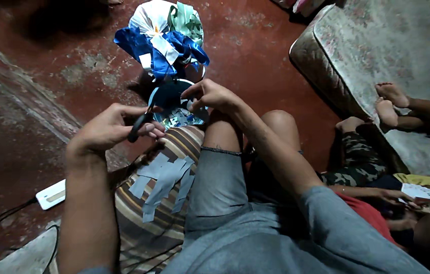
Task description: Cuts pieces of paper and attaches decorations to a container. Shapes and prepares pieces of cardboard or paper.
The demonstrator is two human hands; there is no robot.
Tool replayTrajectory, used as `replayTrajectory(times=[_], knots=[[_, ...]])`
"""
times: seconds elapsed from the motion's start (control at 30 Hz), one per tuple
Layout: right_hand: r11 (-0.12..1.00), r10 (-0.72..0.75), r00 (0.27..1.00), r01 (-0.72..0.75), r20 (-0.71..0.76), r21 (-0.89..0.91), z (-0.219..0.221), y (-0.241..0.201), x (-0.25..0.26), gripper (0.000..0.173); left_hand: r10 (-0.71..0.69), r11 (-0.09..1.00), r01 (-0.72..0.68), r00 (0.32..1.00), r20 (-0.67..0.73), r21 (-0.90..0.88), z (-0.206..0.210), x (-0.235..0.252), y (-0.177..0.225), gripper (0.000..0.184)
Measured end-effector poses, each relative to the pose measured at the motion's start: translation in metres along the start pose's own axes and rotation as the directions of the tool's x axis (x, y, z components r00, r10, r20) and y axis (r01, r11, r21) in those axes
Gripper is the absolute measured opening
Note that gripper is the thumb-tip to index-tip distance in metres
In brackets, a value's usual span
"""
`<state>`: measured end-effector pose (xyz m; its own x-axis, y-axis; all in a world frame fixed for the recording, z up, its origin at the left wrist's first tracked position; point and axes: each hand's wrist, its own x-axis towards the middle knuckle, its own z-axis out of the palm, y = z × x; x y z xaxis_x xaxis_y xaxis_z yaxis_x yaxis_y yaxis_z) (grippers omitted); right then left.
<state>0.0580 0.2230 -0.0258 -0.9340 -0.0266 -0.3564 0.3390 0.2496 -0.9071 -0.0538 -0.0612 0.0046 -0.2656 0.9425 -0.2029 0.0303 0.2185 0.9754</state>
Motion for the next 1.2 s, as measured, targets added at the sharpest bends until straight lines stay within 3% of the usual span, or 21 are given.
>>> replayTrajectory(times=[0.1,0.17,0.27,0.33,0.47,0.57,0.63,0.8,1.0,1.2], knots=[[0.974,0.14,0.99,-0.132,0.031,-0.185,-0.002,0.002,0.02,0.049,-0.042,0.999,0.042,0.997,-0.066,-0.002,-0.002,0.002,-0.002,0.037],[0.966,0.165,0.986,-0.154,0.034,-0.209,-0.002,0.004,0.021,0.056,-0.077,0.997,0.077,0.993,-0.085,-0.007,0.0,0.004,-0.003,0.036],[0.97,0.157,0.986,-0.163,-0.048,-0.182,-0.004,0.008,0.014,0.05,-0.102,0.995,0.1,0.989,-0.103,-0.024,0.003,0.007,-0.004,0.037],[0.99,0.033,0.991,-0.051,-0.131,-0.134,-0.004,0.007,0.007,0.043,-0.081,0.997,0.078,0.989,-0.126,-0.029,0.004,0.009,-0.005,0.039],[0.935,-0.321,0.928,0.342,-0.19,0.093,0.016,-0.009,-0.015,0.04,0.064,0.992,-0.087,0.97,-0.237,-0.089,0.02,0.022,-0.006,0.038],[0.851,-0.438,0.866,0.486,-0.243,0.198,0.039,-0.013,-0.023,0.044,0.139,0.989,-0.147,0.927,-0.349,0.003,0.042,0.033,0.0,0.038],[0.827,-0.476,0.83,0.535,-0.291,0.174,0.049,-0.011,-0.024,0.041,0.17,0.985,-0.164,0.901,-0.399,0.05,0.051,0.036,0.001,0.039],[0.836,-0.443,0.842,0.512,-0.309,0.197,0.051,-0.009,-0.03,0.031,0.167,0.985,-0.139,0.907,-0.386,0.1,0.05,0.036,-0.001,0.039],[0.815,-0.437,0.866,0.496,-0.244,0.301,0.044,-0.004,-0.032,0.034,0.083,0.992,-0.116,0.907,-0.412,-0.057,0.052,0.037,-0.003,0.038],[0.826,-0.342,0.9,0.425,-0.268,0.371,0.044,-0.002,-0.031,0.023,0.046,0.981,-0.127,0.885,-0.464,-0.145,0.055,0.039,-0.002,0.037]])
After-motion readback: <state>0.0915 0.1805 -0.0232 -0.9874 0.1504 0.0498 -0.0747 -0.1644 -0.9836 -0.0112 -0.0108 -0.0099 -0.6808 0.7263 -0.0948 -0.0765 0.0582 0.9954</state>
